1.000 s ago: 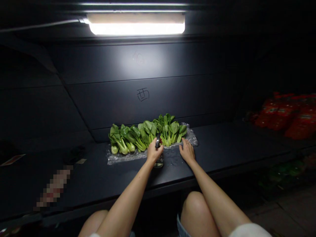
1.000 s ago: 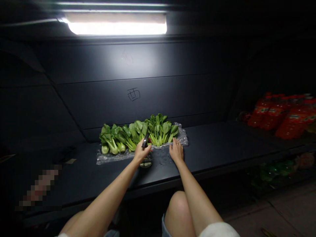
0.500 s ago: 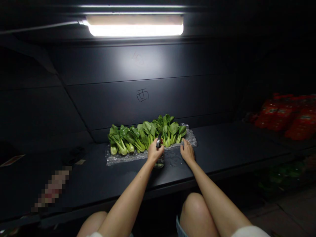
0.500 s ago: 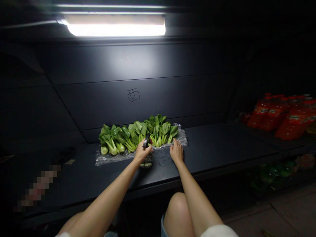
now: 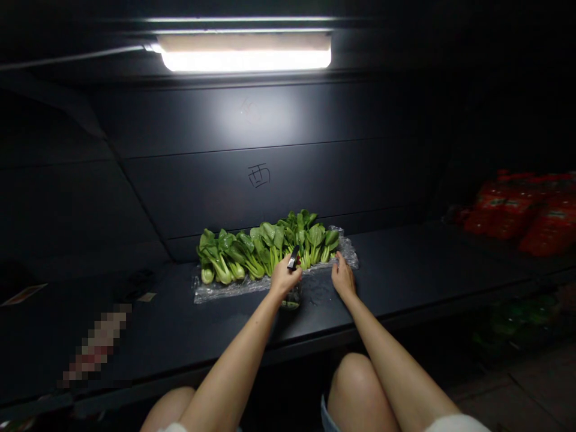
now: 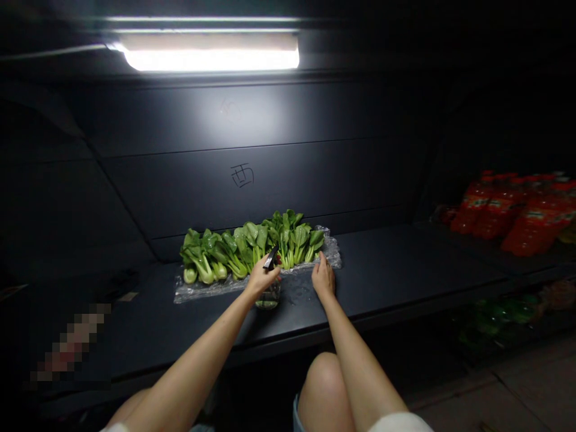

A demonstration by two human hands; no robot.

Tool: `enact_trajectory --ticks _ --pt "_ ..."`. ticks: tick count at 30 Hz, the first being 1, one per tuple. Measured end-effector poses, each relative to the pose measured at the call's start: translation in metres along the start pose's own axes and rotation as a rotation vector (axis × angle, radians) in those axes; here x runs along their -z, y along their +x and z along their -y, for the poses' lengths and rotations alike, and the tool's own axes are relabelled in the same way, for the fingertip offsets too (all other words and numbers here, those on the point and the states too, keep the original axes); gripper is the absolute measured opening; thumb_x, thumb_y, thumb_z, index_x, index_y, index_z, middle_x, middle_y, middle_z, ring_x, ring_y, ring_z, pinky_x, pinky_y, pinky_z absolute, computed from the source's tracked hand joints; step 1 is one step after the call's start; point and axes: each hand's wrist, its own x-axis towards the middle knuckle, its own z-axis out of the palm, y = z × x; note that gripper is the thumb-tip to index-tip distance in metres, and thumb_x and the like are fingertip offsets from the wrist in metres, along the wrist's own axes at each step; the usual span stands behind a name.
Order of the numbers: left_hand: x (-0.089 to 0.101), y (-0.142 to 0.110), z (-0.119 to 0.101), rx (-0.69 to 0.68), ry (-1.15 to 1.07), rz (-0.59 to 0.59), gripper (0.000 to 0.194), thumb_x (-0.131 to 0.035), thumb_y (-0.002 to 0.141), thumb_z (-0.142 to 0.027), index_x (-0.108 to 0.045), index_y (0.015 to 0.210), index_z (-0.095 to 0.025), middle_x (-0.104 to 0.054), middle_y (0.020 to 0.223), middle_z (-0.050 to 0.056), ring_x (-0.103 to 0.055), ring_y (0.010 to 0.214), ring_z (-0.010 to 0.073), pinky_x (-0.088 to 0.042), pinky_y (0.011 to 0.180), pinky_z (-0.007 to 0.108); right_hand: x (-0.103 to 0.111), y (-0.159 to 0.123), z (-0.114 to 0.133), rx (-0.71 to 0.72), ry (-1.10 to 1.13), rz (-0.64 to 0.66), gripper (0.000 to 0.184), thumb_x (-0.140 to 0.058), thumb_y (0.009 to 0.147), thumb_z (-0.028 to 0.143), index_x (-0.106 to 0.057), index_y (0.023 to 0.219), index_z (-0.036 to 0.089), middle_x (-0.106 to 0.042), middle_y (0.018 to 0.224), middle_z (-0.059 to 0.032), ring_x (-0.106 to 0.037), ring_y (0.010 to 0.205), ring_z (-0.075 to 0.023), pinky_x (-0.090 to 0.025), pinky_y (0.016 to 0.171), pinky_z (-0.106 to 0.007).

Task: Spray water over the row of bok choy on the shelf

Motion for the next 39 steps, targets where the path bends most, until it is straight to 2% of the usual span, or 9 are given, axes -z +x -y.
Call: enact_trajectory --ticks 8,18,26,32,39 --pt "-0.001 -0.001 -0.003 0.02 -0.003 -0.016 0.014 -0.061 0.072 -0.023 -0.066 0.085 -0.02 -0.066 0.066 -0.001 -0.063 0.059 0.0146 -0.05 0.061 0.024 0.002 0.0 0.001 -0.042 0.045 0.002 0.052 -0.035 0.089 0.016 -0.051 0.138 0.007 -0.065 0.128 -0.0191 -0.064 0.116 -0.0255 -0.048 0.1 -0.036" --pt "-0.003 0.002 -0.004 0.04 -0.089 0.06 0.021 -0.063 0.072 -0.02 -0.064 0.093 -0.019 -0.067 0.073 -0.001 -0.063 0.058 0.0137 -0.052 0.062 0.026 0.002 0.0 0.001 -0.051 0.012 0.024 0.051 -0.037 0.09 0.015 -0.051 0.139 0.009 -0.067 0.127 -0.0172 -0.064 0.116 -0.0243 -0.048 0.1 -0.034" --pt "-0.002 0.002 0.005 0.03 -0.133 -0.055 0.017 -0.057 0.072 -0.021 -0.06 0.089 -0.019 -0.064 0.069 -0.002 -0.065 0.055 0.0144 -0.049 0.057 0.024 0.004 0.0 0.002 -0.055 -0.032 0.079 0.052 -0.038 0.09 0.013 -0.048 0.141 0.01 -0.064 0.132 -0.0161 -0.062 0.118 -0.0234 -0.048 0.101 -0.033" --pt "0.004 0.003 0.011 0.013 -0.181 -0.121 0.023 -0.058 0.07 -0.019 -0.06 0.093 -0.019 -0.066 0.079 -0.001 -0.065 0.056 0.0135 -0.048 0.057 0.024 0.007 0.0 0.005 -0.047 -0.062 0.101 0.053 -0.037 0.09 0.013 -0.049 0.141 0.011 -0.064 0.13 -0.0164 -0.063 0.116 -0.0241 -0.048 0.101 -0.034" --pt "0.004 0.003 0.019 0.045 -0.201 -0.206 0.02 -0.061 0.07 -0.02 -0.064 0.091 -0.019 -0.066 0.07 -0.001 -0.065 0.061 0.0148 -0.052 0.06 0.025 0.008 -0.002 0.007 -0.004 -0.077 0.098 0.054 -0.035 0.089 0.013 -0.048 0.141 0.007 -0.065 0.128 -0.0192 -0.063 0.116 -0.0268 -0.049 0.099 -0.038"
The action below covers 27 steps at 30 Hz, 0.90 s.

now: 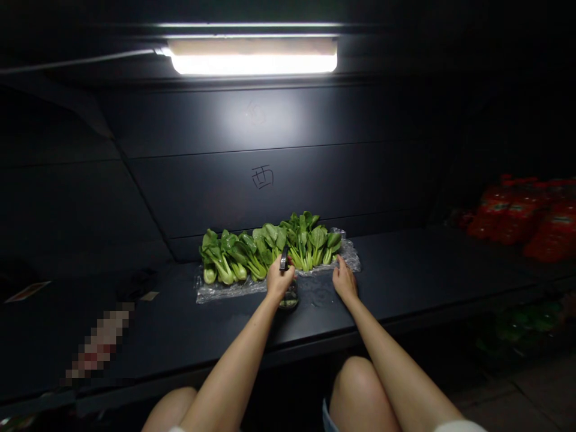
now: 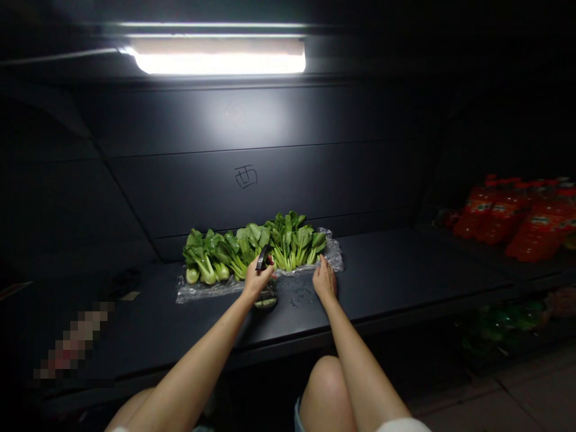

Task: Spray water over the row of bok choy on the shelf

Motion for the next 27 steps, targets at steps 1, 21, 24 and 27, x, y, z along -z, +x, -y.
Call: enact_trajectory --ticks 1,21,24,27 --pt "0.001 0.0 0.001 -0.003 0.002 -0.006 0.02 -0.062 0.07 -0.02 -0.064 0.091 -0.019 -0.066 0.07 -0.001 -0.065 0.062 0.0151 -0.052 0.06 0.025 0.0 0.0 -0.001 0.008 -0.001 -0.008 0.054 -0.035 0.089 0.013 -0.049 0.14 0.008 -0.065 0.127 -0.019 -0.063 0.115 -0.0268 -0.049 0.099 -0.038" --pt "0.034 -0.004 0.002 0.015 0.023 -0.1 0.023 -0.061 0.07 -0.019 -0.063 0.092 -0.021 -0.067 0.076 -0.001 -0.065 0.062 0.0141 -0.052 0.062 0.024 0.003 -0.005 0.006 0.272 -0.105 -0.069 0.05 -0.037 0.087 0.008 -0.055 0.134 0.006 -0.064 0.129 -0.0186 -0.058 0.124 -0.0249 -0.046 0.107 -0.039" --pt "0.038 -0.003 0.003 0.029 -0.006 -0.096 0.023 -0.061 0.07 -0.019 -0.063 0.092 -0.021 -0.067 0.078 -0.001 -0.066 0.062 0.0143 -0.052 0.061 0.025 0.001 -0.007 0.006 0.324 -0.135 -0.056 0.049 -0.038 0.088 0.008 -0.056 0.133 0.006 -0.064 0.129 -0.0185 -0.057 0.126 -0.0256 -0.045 0.108 -0.04" --pt "0.042 -0.003 0.006 0.043 -0.017 -0.092 0.02 -0.062 0.07 -0.02 -0.063 0.09 -0.021 -0.066 0.074 -0.001 -0.066 0.063 0.0152 -0.053 0.062 0.026 0.001 -0.008 0.007 0.367 -0.15 -0.039 0.049 -0.038 0.088 0.007 -0.055 0.134 0.005 -0.064 0.129 -0.0189 -0.055 0.127 -0.0258 -0.044 0.108 -0.042"
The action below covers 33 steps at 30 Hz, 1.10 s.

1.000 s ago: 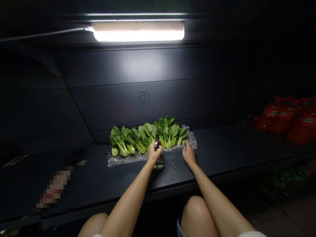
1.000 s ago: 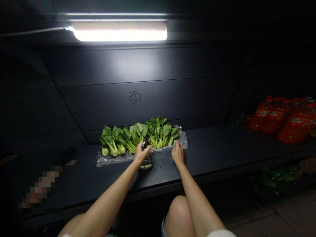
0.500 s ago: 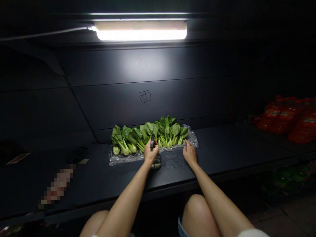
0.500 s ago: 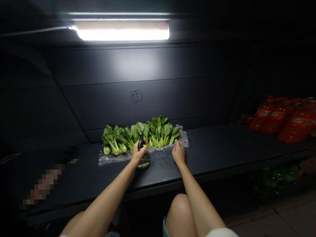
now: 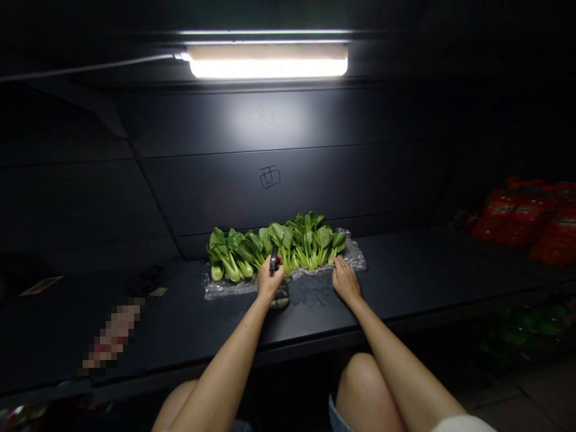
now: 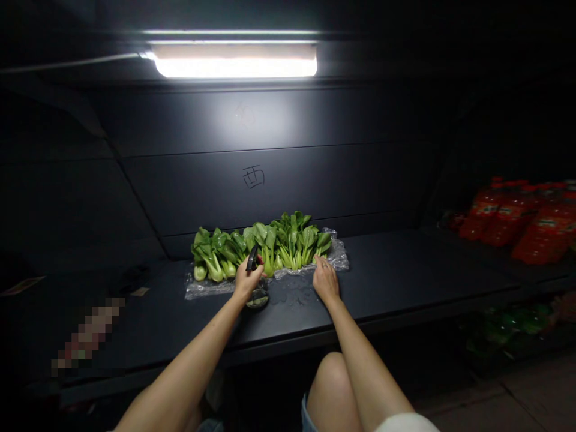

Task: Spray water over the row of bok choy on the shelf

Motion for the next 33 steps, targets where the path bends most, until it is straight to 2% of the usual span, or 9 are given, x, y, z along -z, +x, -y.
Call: enact_trajectory --ticks 9,12,15,24,33 --pt "0.017 0.0 0.004 -0.005 -0.002 -0.011 0.027 -0.06 0.07 -0.019 -0.062 0.096 -0.02 -0.068 0.084 0.001 -0.066 0.063 0.0142 -0.053 0.06 0.025 0.01 -0.001 0.009 0.064 0.002 0.083 0.053 -0.036 0.088 0.006 -0.052 0.138 0.006 -0.06 0.136 -0.0177 -0.051 0.132 -0.0245 -0.041 0.112 -0.042" --pt "0.024 0.0 0.006 -0.012 0.018 -0.019 0.024 -0.059 0.069 -0.019 -0.062 0.093 -0.02 -0.067 0.078 0.0 -0.066 0.061 0.0146 -0.053 0.06 0.025 0.013 -0.001 0.015 0.089 0.018 0.106 0.054 -0.037 0.087 0.006 -0.052 0.139 0.008 -0.06 0.137 -0.0166 -0.05 0.133 -0.0246 -0.041 0.112 -0.044" --pt "0.03 0.0 0.008 -0.008 0.028 -0.017 0.02 -0.059 0.069 -0.022 -0.061 0.089 -0.02 -0.066 0.073 -0.002 -0.066 0.059 0.0146 -0.053 0.061 0.026 0.011 -0.001 0.026 0.074 0.035 0.124 0.053 -0.036 0.088 0.007 -0.051 0.139 0.006 -0.059 0.137 -0.0175 -0.05 0.133 -0.025 -0.04 0.112 -0.044" --pt "0.049 0.0 0.009 0.014 -0.077 -0.035 0.028 -0.062 0.067 -0.019 -0.062 0.094 -0.019 -0.064 0.083 0.001 -0.063 0.066 0.0131 -0.057 0.057 0.025 -0.005 0.004 0.072 0.092 0.101 0.181 0.054 -0.036 0.088 0.008 -0.048 0.141 0.006 -0.056 0.142 -0.0154 -0.046 0.136 -0.0232 -0.036 0.115 -0.04" --pt "0.058 0.0 0.008 0.023 -0.055 -0.006 0.026 -0.06 0.068 -0.019 -0.062 0.093 -0.019 -0.064 0.086 0.001 -0.063 0.062 0.0117 -0.056 0.057 0.024 -0.008 -0.003 0.079 0.062 0.096 0.235 0.052 -0.044 0.095 0.03 -0.047 0.143 0.011 -0.053 0.145 -0.0175 -0.046 0.137 -0.0263 -0.036 0.113 -0.043"
